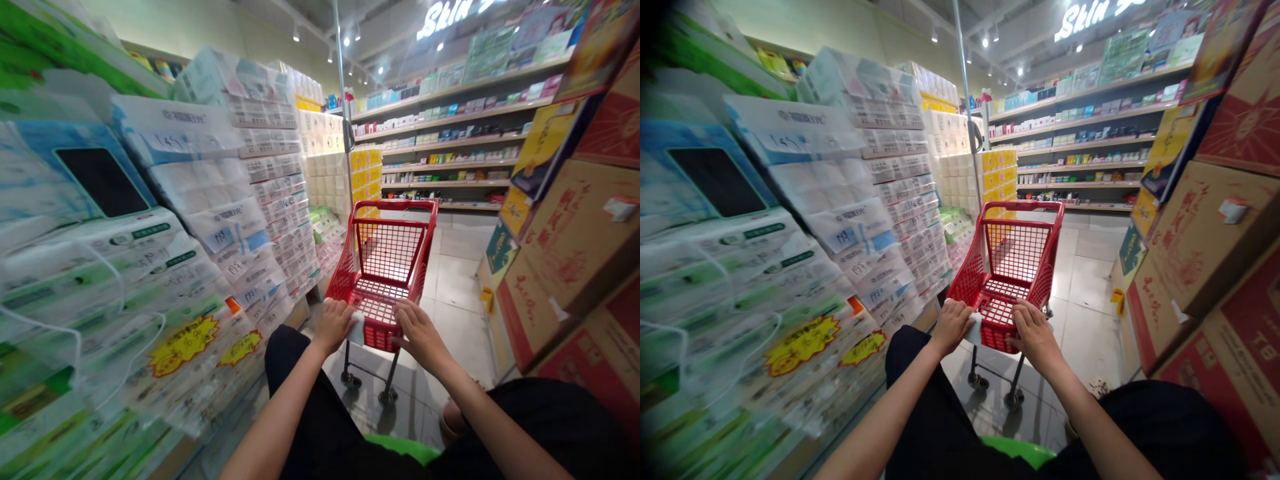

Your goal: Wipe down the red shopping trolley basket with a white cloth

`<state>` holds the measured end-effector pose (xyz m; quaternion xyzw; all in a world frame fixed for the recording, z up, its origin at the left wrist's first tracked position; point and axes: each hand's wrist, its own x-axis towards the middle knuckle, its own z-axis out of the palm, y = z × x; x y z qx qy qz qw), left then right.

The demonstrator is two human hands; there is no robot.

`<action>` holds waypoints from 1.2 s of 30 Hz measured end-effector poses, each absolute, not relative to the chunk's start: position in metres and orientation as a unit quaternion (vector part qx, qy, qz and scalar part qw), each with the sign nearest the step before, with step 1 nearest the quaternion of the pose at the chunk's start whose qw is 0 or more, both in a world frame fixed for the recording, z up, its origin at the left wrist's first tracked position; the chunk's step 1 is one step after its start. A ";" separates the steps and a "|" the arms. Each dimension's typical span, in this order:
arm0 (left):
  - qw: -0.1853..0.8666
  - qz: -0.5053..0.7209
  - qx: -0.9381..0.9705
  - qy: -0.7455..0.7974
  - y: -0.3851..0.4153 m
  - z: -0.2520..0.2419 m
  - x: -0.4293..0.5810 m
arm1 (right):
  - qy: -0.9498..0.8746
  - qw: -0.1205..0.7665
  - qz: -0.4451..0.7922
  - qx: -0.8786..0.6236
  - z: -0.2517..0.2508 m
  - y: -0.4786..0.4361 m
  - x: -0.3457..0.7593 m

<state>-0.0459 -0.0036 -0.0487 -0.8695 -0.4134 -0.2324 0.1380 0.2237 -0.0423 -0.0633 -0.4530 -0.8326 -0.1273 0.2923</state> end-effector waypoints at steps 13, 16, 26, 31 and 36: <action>0.036 -0.299 -0.863 -0.405 -0.047 -0.042 0.047 | -0.852 0.344 -0.040 -0.393 -0.046 -0.041 0.228; -0.031 -0.348 -0.868 -0.352 -0.046 -0.025 0.030 | -0.814 0.384 0.010 -0.436 -0.014 -0.045 0.234; -0.075 -0.423 -0.805 -0.410 -0.020 -0.041 -0.006 | -0.834 0.209 -0.161 -0.485 -0.029 -0.058 0.135; -0.052 -0.401 -0.822 -0.401 -0.020 -0.047 -0.014 | -0.825 0.212 -0.185 -0.491 -0.040 -0.048 0.142; -0.020 -0.363 -0.842 -0.400 -0.021 -0.045 -0.014 | -0.853 0.196 -0.157 -0.457 -0.031 -0.052 0.172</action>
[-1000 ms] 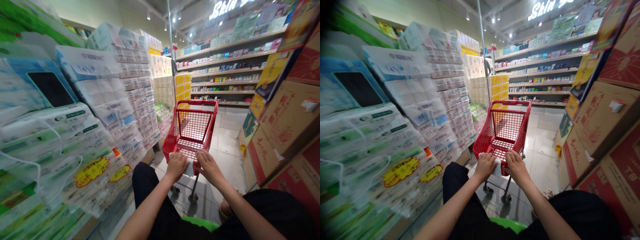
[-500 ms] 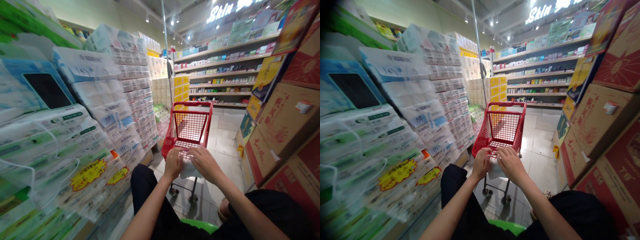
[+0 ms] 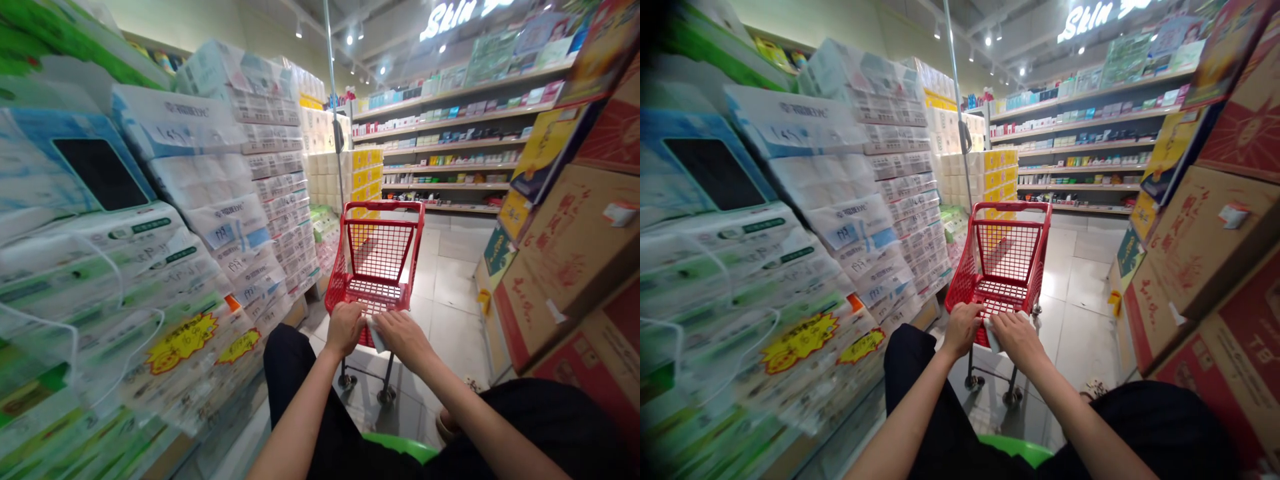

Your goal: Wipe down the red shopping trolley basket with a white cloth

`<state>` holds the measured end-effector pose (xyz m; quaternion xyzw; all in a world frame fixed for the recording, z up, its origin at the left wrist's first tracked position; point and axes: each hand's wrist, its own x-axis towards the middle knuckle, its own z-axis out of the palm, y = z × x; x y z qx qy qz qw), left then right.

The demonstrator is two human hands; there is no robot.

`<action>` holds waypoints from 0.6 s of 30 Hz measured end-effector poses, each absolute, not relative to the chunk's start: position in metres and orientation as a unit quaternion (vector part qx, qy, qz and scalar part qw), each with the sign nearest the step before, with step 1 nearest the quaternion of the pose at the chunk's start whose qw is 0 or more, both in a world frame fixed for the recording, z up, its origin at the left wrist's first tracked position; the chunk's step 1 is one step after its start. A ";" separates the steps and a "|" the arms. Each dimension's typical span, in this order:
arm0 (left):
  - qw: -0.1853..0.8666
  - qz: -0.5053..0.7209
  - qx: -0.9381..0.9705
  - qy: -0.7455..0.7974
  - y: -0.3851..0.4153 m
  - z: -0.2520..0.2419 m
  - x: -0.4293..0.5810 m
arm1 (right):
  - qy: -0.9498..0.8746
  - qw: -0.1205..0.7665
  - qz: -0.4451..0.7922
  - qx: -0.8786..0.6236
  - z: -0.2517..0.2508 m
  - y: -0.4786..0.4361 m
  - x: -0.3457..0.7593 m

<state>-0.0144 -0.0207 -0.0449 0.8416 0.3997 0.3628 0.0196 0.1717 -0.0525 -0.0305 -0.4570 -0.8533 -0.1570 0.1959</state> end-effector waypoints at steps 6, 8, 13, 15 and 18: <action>-0.028 0.323 0.857 0.401 -0.023 -0.040 -0.009 | -0.885 0.226 -0.133 -0.385 -0.031 -0.052 0.221; -0.033 0.324 0.859 0.395 -0.024 -0.038 -0.009 | -0.898 0.229 -0.119 -0.357 -0.028 -0.046 0.234; -0.029 0.324 0.860 0.392 -0.026 -0.036 -0.014 | -0.908 0.231 -0.090 -0.337 -0.018 -0.020 0.255; -0.026 0.324 0.860 0.394 -0.026 -0.036 -0.016 | -0.898 0.241 -0.094 -0.355 -0.018 -0.005 0.261; -0.028 0.318 0.860 0.398 -0.026 -0.036 -0.017 | -0.879 0.259 -0.105 -0.386 -0.018 0.015 0.268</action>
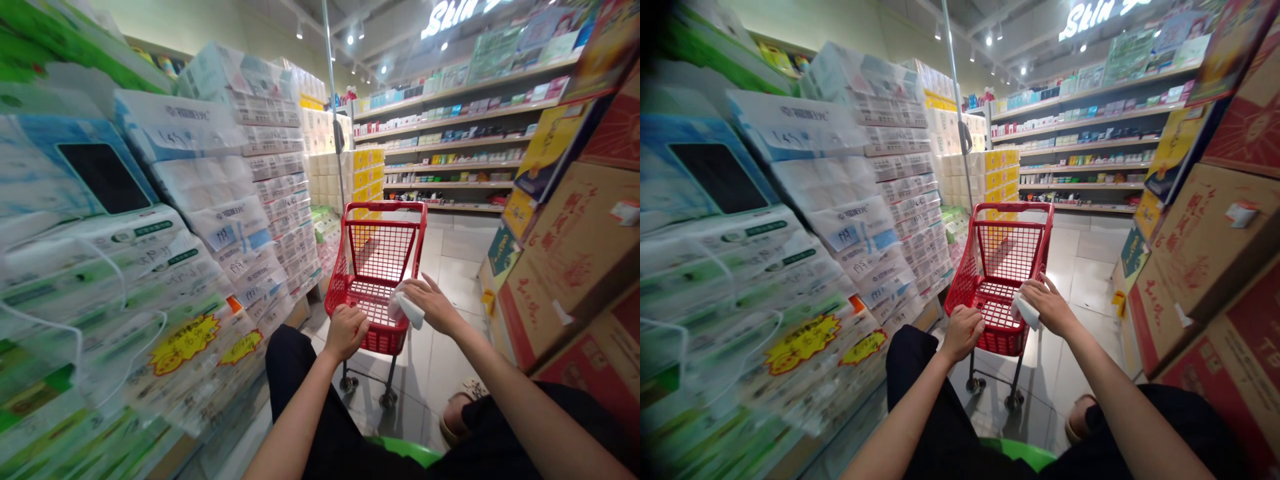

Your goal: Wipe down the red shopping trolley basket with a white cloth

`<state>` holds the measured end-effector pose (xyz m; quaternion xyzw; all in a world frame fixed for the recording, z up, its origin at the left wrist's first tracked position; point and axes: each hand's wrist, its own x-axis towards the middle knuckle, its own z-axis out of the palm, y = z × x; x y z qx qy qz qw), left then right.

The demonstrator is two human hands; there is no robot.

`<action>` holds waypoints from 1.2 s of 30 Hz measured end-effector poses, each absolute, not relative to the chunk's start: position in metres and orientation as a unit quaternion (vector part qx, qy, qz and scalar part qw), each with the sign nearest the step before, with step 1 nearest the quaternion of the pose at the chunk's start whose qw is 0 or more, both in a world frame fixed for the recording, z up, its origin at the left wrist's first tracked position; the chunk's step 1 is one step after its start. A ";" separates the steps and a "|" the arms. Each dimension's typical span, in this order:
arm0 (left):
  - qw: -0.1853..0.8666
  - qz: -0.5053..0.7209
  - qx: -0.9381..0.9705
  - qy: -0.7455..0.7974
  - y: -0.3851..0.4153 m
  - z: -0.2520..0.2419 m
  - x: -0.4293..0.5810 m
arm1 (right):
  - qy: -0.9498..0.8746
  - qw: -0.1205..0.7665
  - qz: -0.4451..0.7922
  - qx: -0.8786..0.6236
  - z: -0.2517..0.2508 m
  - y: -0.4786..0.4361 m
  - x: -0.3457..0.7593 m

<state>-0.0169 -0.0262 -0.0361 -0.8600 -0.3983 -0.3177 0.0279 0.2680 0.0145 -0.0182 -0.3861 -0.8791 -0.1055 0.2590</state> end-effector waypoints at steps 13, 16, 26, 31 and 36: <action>0.049 -0.313 -0.849 -0.422 -0.030 -0.038 -0.026 | -0.878 0.272 -0.077 -0.387 -0.026 -0.057 0.207; 0.038 -0.309 -0.858 -0.409 -0.035 -0.037 -0.032 | -0.900 0.252 -0.051 -0.351 -0.019 -0.049 0.217; 0.031 -0.304 -0.859 -0.411 -0.036 -0.036 -0.041 | -0.856 0.325 0.004 -0.401 -0.021 0.011 0.263; 0.043 -0.312 -0.850 -0.422 -0.030 -0.036 -0.044 | -0.839 0.373 0.038 -0.394 -0.027 -0.015 0.265; 0.039 -0.315 -0.845 -0.429 -0.027 -0.037 -0.044 | -0.858 0.339 0.094 -0.374 -0.014 -0.050 0.254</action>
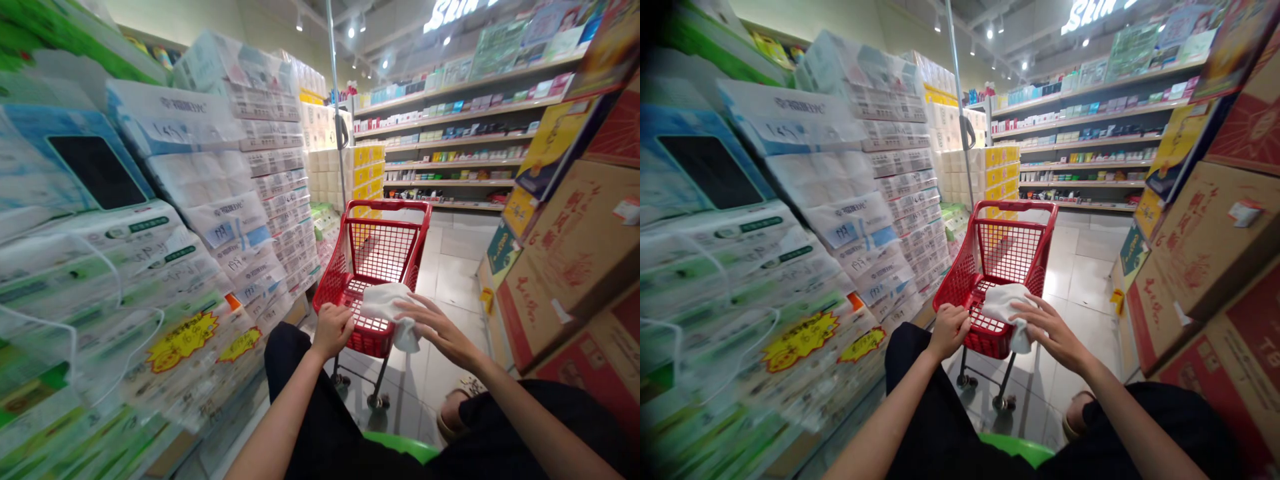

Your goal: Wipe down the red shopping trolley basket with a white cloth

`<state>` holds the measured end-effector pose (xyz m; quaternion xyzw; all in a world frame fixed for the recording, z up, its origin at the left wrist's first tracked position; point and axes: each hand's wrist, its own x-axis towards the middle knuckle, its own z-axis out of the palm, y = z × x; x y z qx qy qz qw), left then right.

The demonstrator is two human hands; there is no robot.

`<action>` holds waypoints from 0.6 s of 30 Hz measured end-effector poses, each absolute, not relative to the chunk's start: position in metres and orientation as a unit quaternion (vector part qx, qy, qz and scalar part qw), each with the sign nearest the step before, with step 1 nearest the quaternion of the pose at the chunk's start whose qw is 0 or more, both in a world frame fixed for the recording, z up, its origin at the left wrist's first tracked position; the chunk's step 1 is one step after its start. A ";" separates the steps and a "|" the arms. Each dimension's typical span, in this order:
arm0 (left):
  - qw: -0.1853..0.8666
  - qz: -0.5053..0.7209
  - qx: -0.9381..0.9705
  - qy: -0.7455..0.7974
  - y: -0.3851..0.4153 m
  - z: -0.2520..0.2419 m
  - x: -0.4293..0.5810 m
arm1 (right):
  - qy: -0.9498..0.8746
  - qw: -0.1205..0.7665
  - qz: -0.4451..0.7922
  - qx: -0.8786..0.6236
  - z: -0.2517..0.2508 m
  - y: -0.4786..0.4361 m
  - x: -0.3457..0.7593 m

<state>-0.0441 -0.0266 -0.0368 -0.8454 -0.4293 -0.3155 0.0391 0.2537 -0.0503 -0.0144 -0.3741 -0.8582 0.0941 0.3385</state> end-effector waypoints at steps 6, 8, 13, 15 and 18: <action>0.033 -0.324 -0.843 -0.427 -0.029 -0.037 -0.038 | -0.884 0.290 0.006 -0.366 0.004 -0.038 0.235; 0.034 -0.319 -0.845 -0.428 -0.030 -0.037 -0.037 | -0.900 0.249 -0.028 -0.356 0.005 -0.027 0.234; 0.041 -0.316 -0.843 -0.433 -0.028 -0.037 -0.038 | -0.920 0.182 -0.074 -0.340 -0.003 -0.025 0.218; 0.047 -0.318 -0.840 -0.437 -0.027 -0.039 -0.037 | -0.915 0.171 -0.102 -0.351 -0.009 -0.037 0.201; 0.059 -0.319 -0.835 -0.445 -0.027 -0.042 -0.035 | -0.889 0.171 -0.149 -0.399 -0.020 -0.057 0.175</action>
